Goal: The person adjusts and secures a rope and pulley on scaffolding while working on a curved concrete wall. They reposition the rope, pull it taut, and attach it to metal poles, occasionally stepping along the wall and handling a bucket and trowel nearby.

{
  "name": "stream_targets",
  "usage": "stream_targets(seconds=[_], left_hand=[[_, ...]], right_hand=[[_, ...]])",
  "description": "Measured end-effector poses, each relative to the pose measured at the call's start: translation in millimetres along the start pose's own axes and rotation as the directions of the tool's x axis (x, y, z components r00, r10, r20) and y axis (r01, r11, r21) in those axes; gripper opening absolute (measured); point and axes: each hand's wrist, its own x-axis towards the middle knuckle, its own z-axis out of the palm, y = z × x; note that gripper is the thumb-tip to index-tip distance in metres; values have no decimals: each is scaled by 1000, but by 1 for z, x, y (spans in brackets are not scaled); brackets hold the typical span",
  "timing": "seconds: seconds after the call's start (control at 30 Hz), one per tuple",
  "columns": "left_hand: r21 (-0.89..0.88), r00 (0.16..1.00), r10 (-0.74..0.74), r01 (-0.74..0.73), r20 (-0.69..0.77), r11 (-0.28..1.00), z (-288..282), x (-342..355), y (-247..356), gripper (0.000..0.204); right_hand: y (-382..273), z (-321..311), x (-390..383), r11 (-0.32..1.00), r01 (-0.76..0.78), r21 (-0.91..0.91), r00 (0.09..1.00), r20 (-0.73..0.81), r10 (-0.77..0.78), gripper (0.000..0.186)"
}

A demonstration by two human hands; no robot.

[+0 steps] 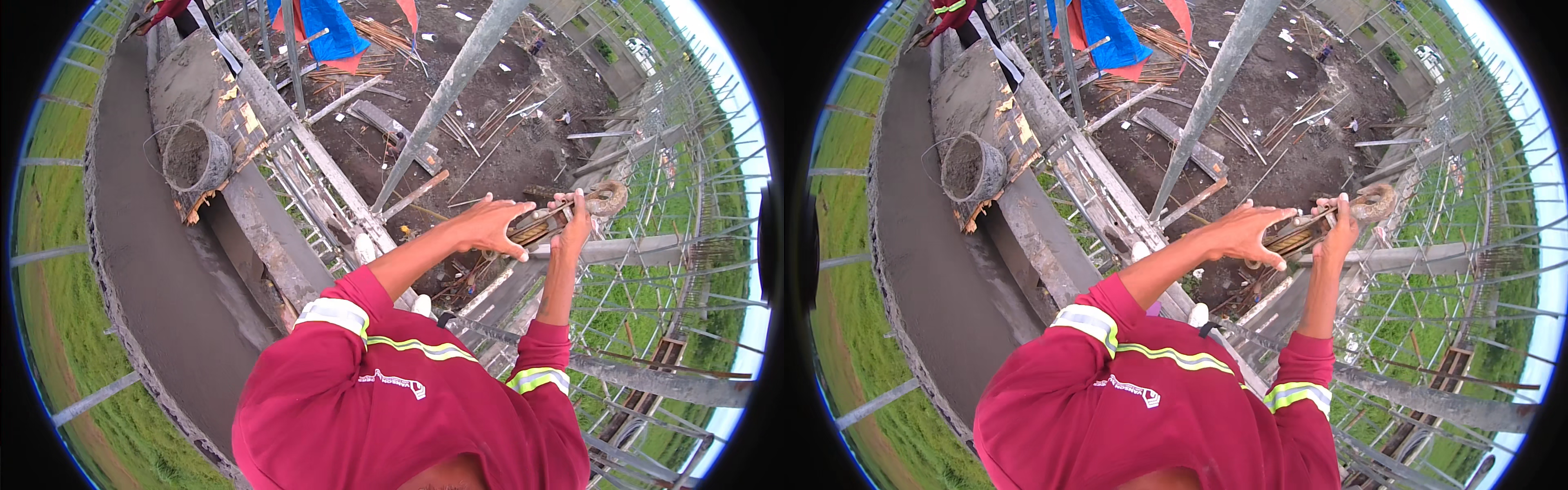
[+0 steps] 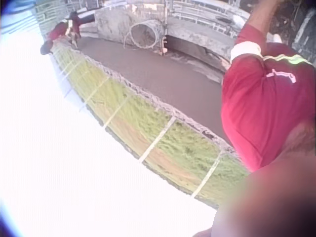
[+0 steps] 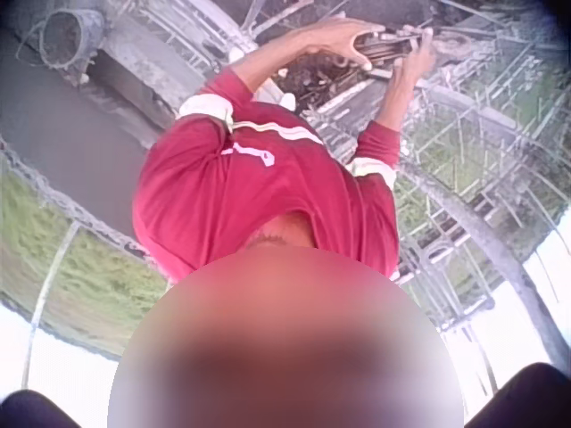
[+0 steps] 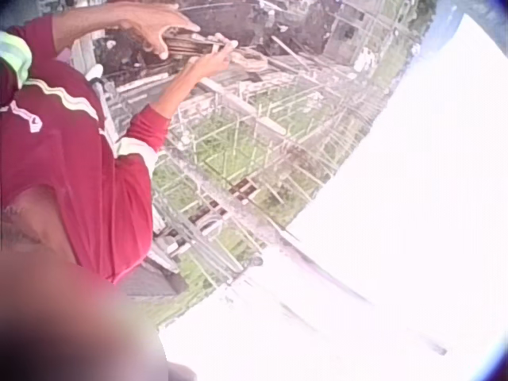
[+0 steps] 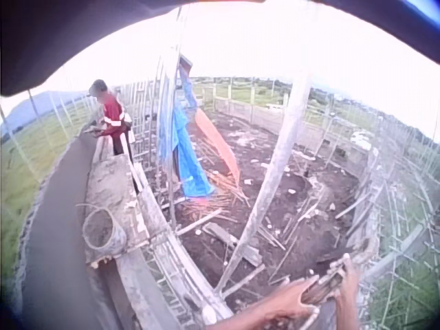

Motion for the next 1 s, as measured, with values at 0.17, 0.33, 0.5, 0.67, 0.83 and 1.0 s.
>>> stream_targets(seconds=[0.17,0.33,0.5,0.67,0.83,1.0], left_hand=[[315,514,295,-52,-805,948,-168,103,-46,102],[113,783,31,50,-621,992,-219,158,-77,70],[32,671,70,-69,-738,997,-200,171,-89,53],[30,656,78,-84,-750,996,-200,176,-91,50],[-5,675,49,-78,-736,997,-201,177,-93,48],[27,665,96,-114,-740,993,-203,180,-96,50]], right_hand=[[2,10,61,971,234,-43,969,-78,-236,26],[-19,-16,133,978,206,-18,970,-129,-206,23],[-36,-33,218,958,275,-77,933,-219,-285,24],[-63,-11,305,908,383,-171,892,-188,-412,27],[-92,49,376,883,461,-94,866,-171,-470,25],[-99,142,417,836,547,35,837,-49,-545,21]])
